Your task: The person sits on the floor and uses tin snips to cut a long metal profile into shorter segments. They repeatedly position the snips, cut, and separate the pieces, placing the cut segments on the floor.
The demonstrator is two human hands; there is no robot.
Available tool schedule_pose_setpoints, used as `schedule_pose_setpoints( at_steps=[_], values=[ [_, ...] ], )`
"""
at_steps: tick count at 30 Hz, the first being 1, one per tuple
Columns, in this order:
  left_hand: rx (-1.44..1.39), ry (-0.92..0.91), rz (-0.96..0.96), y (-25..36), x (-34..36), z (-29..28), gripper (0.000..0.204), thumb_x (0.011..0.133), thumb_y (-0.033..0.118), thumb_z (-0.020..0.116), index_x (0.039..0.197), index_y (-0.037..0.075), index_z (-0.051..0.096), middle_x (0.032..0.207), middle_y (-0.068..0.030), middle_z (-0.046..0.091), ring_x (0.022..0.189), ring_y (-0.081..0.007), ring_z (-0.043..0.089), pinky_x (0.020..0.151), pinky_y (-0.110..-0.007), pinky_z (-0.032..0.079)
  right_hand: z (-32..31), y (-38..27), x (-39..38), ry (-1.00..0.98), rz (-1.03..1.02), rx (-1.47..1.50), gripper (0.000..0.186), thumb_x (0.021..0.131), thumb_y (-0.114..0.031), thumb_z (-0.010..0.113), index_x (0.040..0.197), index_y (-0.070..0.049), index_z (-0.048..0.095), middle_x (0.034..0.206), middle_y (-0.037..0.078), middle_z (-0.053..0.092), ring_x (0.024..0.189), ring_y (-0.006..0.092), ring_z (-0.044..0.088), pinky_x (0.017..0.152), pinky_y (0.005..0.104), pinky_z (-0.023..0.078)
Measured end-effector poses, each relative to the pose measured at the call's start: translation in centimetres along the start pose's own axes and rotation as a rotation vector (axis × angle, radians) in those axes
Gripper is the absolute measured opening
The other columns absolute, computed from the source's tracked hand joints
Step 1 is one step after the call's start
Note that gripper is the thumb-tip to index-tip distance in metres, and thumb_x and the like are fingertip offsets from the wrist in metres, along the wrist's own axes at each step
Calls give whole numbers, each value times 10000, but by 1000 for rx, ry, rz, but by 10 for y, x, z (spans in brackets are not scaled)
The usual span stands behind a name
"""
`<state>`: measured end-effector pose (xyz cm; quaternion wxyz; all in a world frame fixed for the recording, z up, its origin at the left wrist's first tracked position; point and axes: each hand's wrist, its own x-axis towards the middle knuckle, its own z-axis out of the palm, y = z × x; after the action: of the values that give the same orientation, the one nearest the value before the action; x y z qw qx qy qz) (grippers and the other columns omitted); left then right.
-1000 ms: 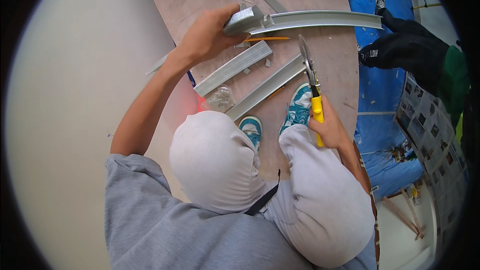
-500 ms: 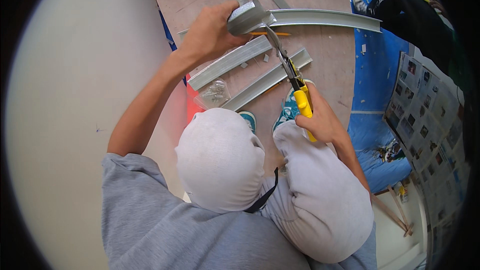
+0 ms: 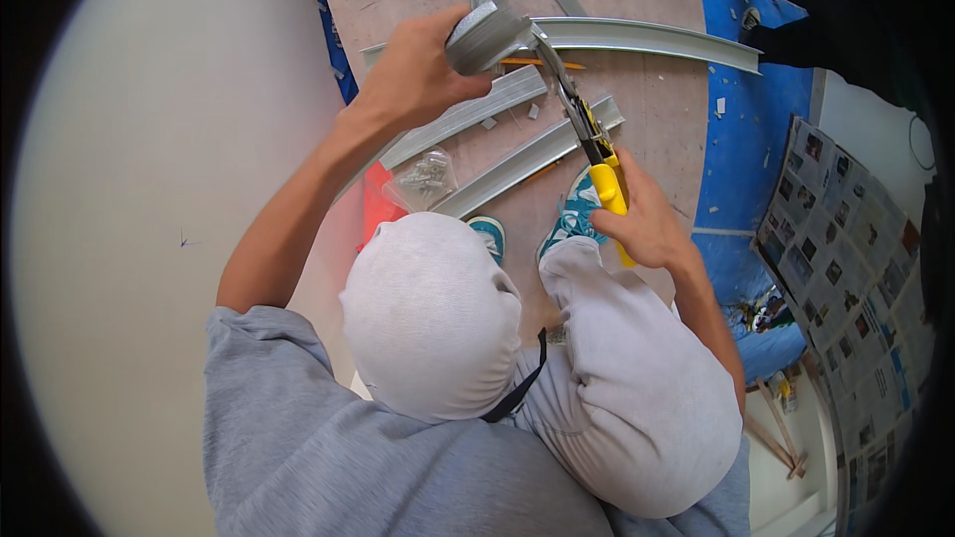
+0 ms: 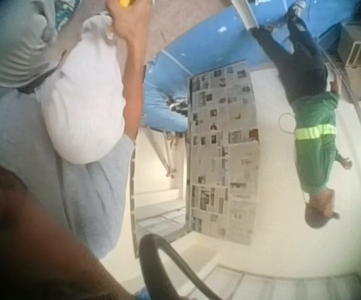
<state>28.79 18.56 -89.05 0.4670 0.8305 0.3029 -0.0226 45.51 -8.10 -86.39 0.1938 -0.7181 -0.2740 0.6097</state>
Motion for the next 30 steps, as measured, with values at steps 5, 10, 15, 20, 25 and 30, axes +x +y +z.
schedule_pose_setpoints(
  at_steps=[5,10,15,20,25,30],
  values=[
    [-139,-81,-24,-1,-12,-14,443,760,105,772,1183,2,687,903,-96,718,795,-181,650,791,-312,542,-4,3,-3,-54,-47,19,561,738,-176,709,1227,-14,488,973,194,619,872,322,592,835,430,490],
    [-359,-257,-166,2,-19,-26,296,779,110,769,1036,-7,681,796,-65,694,692,-143,659,725,-308,545,-8,10,4,-84,-127,69,536,727,-134,711,1199,-18,486,918,169,607,825,312,571,805,413,485],
    [-497,-343,-245,0,-22,-27,241,795,122,762,975,3,655,752,-55,673,651,-135,667,674,-299,548,-12,10,8,-93,-179,9,555,715,-138,706,1213,-14,496,920,184,609,816,330,563,800,415,483],
    [-217,-236,-286,-9,-17,-30,290,779,131,762,1015,0,656,772,-56,678,664,-134,667,696,-313,560,-13,10,-8,-135,-119,-97,666,693,-202,712,1286,9,495,968,210,610,874,365,579,830,429,486],
    [-67,-109,-112,-6,-16,-34,367,753,112,754,1087,-16,674,829,-79,701,718,-150,653,754,-325,553,-2,15,-22,-199,-28,-15,873,698,-243,695,1475,26,399,1034,230,600,933,371,588,889,423,488],
    [-94,-119,-179,3,-20,-31,426,738,117,762,1131,-20,674,867,-95,703,798,-185,641,800,-332,541,0,9,-16,-216,-42,85,828,715,-223,676,1461,10,401,1048,176,590,950,310,582,908,403,488]
  ],
)
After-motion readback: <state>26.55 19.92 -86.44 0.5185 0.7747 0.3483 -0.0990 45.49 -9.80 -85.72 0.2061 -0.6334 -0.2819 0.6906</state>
